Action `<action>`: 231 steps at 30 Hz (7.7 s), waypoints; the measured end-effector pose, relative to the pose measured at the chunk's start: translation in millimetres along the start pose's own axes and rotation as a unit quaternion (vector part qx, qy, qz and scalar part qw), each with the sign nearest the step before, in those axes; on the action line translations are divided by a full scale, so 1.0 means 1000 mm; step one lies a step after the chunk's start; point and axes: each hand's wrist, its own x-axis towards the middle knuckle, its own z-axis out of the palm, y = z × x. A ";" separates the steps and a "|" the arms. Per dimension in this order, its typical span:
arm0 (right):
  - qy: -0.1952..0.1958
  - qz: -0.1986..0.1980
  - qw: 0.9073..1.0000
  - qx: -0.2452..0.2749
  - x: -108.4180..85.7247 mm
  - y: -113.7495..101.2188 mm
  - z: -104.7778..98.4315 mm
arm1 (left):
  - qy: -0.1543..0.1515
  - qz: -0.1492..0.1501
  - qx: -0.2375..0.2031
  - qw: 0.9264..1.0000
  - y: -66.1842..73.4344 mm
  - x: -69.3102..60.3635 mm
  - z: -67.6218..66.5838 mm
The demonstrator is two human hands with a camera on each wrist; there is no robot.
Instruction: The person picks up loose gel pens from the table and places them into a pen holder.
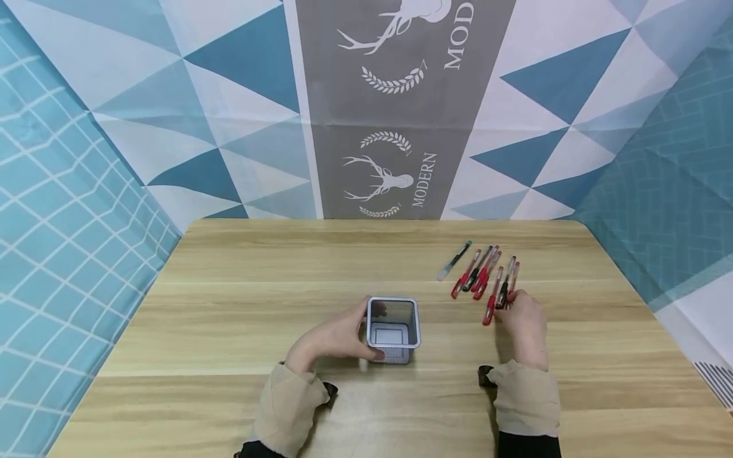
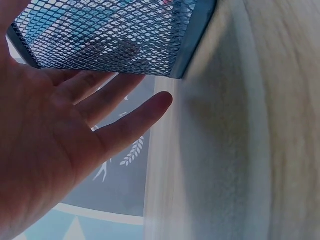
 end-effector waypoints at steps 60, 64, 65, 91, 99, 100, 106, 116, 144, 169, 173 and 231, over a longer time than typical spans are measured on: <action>0.124 0.084 0.988 -0.028 -0.008 0.001 -0.009 | 0.002 -0.014 -0.017 1.000 -0.004 0.001 0.002; 0.140 0.086 0.986 -0.020 -0.009 -0.001 -0.009 | 0.002 -0.011 -0.016 1.000 -0.004 0.001 0.002; 0.146 0.087 0.985 -0.017 -0.009 -0.002 -0.009 | 0.002 -0.011 -0.015 1.000 -0.004 0.001 0.001; 0.244 0.078 0.966 0.043 -0.013 -0.011 -0.015 | 0.002 -0.007 -0.019 1.000 -0.004 0.003 0.002; 0.277 0.070 0.957 0.048 -0.015 -0.012 -0.016 | 0.004 -0.006 -0.013 1.000 -0.004 0.002 0.002; 0.282 0.069 0.956 0.048 -0.015 -0.012 -0.016 | 0.004 -0.006 -0.012 1.000 -0.004 0.002 0.002; 0.302 0.066 0.949 0.055 -0.016 -0.014 -0.018 | 0.004 -0.003 -0.012 1.000 -0.004 0.002 0.002; 0.321 0.069 0.943 0.057 -0.016 -0.017 -0.022 | 0.004 -0.002 -0.019 1.000 -0.004 0.003 0.002; 0.415 0.016 0.900 0.135 -0.022 -0.025 -0.026 | 0.004 -0.011 -0.007 1.000 -0.004 0.002 0.002; 0.399 -0.027 0.894 0.204 -0.036 -0.047 -0.036 | 0.003 -0.011 -0.017 1.000 -0.003 0.002 0.002; 0.384 -0.051 0.895 0.220 -0.037 -0.049 -0.035 | 0.003 -0.011 -0.020 1.000 -0.003 0.003 0.002; 0.193 -0.407 0.881 0.144 -0.061 -0.110 0.004 | 0.004 -0.014 0.009 1.000 -0.003 0.004 0.003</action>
